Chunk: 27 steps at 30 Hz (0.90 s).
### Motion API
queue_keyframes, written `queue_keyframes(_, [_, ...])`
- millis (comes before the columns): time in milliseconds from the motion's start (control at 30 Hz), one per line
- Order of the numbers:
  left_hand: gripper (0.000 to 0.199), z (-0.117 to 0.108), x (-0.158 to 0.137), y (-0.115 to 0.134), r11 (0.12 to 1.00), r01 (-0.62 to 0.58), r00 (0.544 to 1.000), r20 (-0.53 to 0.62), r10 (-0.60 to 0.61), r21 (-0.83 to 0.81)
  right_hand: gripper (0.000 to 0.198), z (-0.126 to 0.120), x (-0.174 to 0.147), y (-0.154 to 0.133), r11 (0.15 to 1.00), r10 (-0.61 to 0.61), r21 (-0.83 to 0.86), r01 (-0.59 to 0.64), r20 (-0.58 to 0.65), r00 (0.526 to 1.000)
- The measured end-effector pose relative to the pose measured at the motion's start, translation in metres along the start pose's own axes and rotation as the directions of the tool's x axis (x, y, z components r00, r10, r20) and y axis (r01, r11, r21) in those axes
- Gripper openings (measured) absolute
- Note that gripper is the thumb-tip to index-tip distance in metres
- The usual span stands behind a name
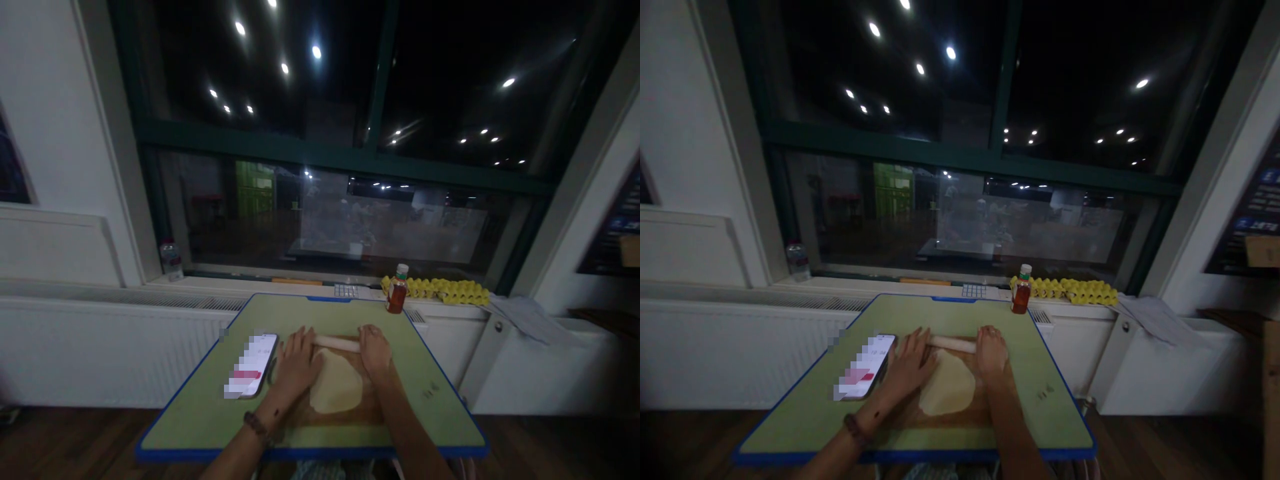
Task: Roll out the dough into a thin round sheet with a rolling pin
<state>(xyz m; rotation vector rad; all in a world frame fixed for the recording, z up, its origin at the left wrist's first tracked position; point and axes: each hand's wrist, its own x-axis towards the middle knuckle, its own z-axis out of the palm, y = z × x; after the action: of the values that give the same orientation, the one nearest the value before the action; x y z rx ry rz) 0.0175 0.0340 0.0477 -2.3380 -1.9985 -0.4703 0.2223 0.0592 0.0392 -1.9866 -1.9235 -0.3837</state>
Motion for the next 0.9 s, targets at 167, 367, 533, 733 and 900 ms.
queue_keyframes(167, [0.06, -0.002, -0.034, 0.0, 0.999, 0.036, 0.995, 0.095, -0.034, -0.015, 0.03, -0.003, -0.004, -0.003, 0.957, -0.228, 0.182, 0.228, -0.023, 0.973])
queue_keyframes(367, [0.05, 0.004, -0.021, 0.007, 0.997, -0.006, 0.996, 0.093, 0.014, -0.082, 0.029, -0.004, -0.007, -0.006, 0.965, -0.2, 0.175, 0.196, 0.005, 0.98])
queue_keyframes(533, [0.033, 0.004, -0.003, 0.008, 0.951, 0.034, 0.981, 0.194, 0.027, -0.306, 0.035, 0.0, -0.004, -0.007, 0.996, -0.045, 0.08, 0.046, -0.009, 0.999])
queue_keyframes(733, [0.028, 0.005, 0.005, 0.004, 0.821, -0.186, 0.973, 0.013, 0.229, -0.539, 0.034, -0.001, -0.004, -0.007, 0.996, 0.029, 0.088, -0.024, -0.057, 0.998])
queue_keyframes(900, [0.025, -0.009, 0.029, -0.007, 0.863, -0.313, 0.948, -0.068, 0.312, -0.396, 0.032, -0.003, -0.005, -0.008, 0.991, 0.044, 0.129, -0.032, -0.088, 0.995])
